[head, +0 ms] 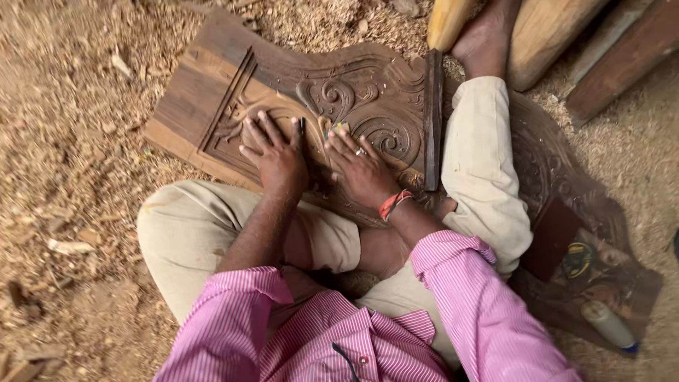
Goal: The person carves intricate floral patterns into a rectangular wooden panel using a chisel and a wooden mallet. They sit cross-legged on the floor, striking the chisel to shape the wood and occasionally using a sanding block to smooth the carved surfaces.
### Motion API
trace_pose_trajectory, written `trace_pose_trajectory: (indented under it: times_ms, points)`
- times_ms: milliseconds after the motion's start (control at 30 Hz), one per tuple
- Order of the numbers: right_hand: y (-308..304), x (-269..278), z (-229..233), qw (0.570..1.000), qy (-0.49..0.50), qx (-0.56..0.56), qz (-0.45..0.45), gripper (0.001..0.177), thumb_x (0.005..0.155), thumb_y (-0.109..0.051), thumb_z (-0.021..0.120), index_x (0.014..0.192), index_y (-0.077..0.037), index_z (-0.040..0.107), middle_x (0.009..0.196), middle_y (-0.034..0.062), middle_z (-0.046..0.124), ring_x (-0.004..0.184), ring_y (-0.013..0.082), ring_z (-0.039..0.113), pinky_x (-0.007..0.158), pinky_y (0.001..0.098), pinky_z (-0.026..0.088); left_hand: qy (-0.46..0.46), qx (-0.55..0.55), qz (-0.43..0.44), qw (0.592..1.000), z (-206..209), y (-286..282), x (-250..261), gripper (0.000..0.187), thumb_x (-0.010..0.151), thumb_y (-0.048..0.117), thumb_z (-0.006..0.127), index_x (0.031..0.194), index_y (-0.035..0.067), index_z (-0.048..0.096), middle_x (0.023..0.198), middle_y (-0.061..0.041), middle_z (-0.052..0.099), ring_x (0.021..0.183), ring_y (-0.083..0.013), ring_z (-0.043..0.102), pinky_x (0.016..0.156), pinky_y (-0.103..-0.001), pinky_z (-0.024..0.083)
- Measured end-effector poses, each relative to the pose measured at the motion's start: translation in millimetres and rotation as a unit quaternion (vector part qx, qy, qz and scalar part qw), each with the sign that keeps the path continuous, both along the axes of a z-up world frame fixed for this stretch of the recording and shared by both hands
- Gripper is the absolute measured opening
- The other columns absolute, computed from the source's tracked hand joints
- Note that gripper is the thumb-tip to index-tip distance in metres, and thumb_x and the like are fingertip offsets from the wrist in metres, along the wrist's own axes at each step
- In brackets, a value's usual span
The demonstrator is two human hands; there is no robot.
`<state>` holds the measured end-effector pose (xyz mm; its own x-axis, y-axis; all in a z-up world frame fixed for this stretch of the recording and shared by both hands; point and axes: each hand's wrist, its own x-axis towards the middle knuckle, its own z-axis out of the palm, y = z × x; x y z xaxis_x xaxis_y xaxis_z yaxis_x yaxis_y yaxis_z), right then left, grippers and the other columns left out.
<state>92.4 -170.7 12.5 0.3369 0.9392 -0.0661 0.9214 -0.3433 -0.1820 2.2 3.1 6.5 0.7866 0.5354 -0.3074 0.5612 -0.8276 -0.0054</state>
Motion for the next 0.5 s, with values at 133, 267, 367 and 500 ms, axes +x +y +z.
trace_pose_trajectory:
  times_ms: [133, 267, 367, 500]
  points:
    - [-41.9, -0.1, 16.8, 0.991, 0.099, 0.018, 0.092, 0.050, 0.092, -0.023, 0.059, 0.141, -0.011, 0.058, 0.159, 0.0100, 0.044, 0.144, 0.0298, 0.045, 0.112, 0.0457, 0.044, -0.010, 0.032, -0.014, 0.999, -3.3, 2.6, -0.6, 0.102, 0.086, 0.043, 0.077, 0.166, 0.031, 0.015, 0.162, -0.039, 0.000, 0.145, -0.0644, 0.002, 0.104, -0.082, 0.025]
    - [-81.2, 19.6, 26.2, 0.984, 0.024, -0.162, 0.076, 0.026, 0.095, -0.019, 0.062, 0.117, -0.012, 0.072, 0.127, 0.0106, 0.070, 0.115, 0.0285, 0.068, 0.096, 0.0435, 0.055, 0.032, -0.037, -0.002, 0.999, 15.7, -1.6, -1.9, 0.121, 0.073, 0.056, 0.086, 0.166, 0.028, 0.013, 0.166, -0.039, -0.001, 0.149, -0.0620, -0.001, 0.108, -0.081, 0.027]
    - [-109.0, 25.9, 19.9, 0.991, 0.086, 0.047, -0.093, 0.016, 0.092, -0.024, 0.071, 0.099, -0.011, 0.076, 0.101, 0.0113, 0.076, 0.092, 0.0300, 0.073, 0.085, 0.0447, 0.058, -0.042, -0.029, -0.011, 0.999, 16.0, -2.5, -10.8, 0.122, 0.066, 0.057, 0.090, 0.165, 0.026, 0.024, 0.165, -0.036, 0.003, 0.149, -0.0603, -0.001, 0.106, -0.083, 0.025]
    - [-125.0, 40.9, -11.4, 0.890, 0.184, 0.287, -0.302, 0.024, 0.091, -0.017, 0.065, 0.110, -0.006, 0.074, 0.104, 0.0139, 0.074, 0.093, 0.0316, 0.072, 0.082, 0.0441, 0.058, -0.184, -0.002, -0.037, 0.982, -11.3, 11.6, -18.4, 0.067, 0.081, 0.052, 0.086, 0.135, 0.018, 0.064, 0.156, -0.028, 0.036, 0.145, -0.0538, 0.022, 0.096, -0.070, 0.044]
